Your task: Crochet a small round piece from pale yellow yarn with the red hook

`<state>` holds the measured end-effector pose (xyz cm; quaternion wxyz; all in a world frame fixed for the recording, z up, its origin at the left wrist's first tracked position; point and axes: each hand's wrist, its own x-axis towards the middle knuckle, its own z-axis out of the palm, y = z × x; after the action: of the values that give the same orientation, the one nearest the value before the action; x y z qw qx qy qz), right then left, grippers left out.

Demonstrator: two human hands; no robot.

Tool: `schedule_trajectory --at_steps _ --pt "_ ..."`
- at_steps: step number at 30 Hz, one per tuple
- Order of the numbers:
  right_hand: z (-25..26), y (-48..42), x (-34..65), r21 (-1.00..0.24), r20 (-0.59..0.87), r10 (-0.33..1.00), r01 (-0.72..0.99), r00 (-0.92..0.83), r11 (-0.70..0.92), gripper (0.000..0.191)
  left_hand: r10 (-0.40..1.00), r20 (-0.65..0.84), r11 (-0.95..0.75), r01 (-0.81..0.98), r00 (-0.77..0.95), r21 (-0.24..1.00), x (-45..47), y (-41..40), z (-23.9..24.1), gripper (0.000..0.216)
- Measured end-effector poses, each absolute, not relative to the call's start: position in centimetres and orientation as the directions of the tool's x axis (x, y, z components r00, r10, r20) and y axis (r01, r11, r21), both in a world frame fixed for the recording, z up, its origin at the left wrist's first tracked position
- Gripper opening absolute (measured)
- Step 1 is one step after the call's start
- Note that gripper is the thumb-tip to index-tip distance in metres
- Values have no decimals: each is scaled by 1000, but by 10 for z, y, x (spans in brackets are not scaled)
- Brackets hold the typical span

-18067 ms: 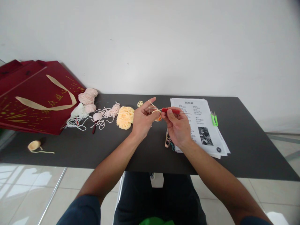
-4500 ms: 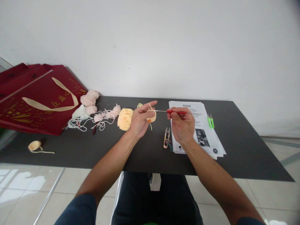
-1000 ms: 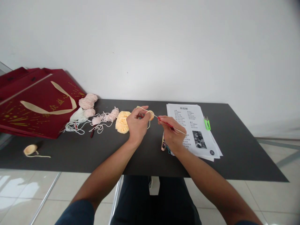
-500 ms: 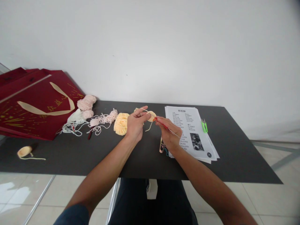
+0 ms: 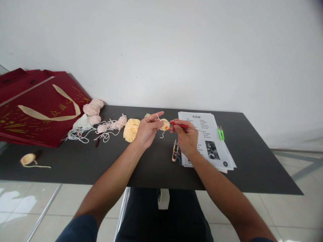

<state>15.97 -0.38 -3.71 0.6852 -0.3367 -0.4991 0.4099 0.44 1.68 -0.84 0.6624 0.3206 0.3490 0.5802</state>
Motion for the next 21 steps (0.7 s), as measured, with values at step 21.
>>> schedule_trajectory --at_steps 21 --pt "-20 -7 170 -867 400 896 -239 194 439 13 992 128 -123 -265 -1 956 4 17 -15 42"
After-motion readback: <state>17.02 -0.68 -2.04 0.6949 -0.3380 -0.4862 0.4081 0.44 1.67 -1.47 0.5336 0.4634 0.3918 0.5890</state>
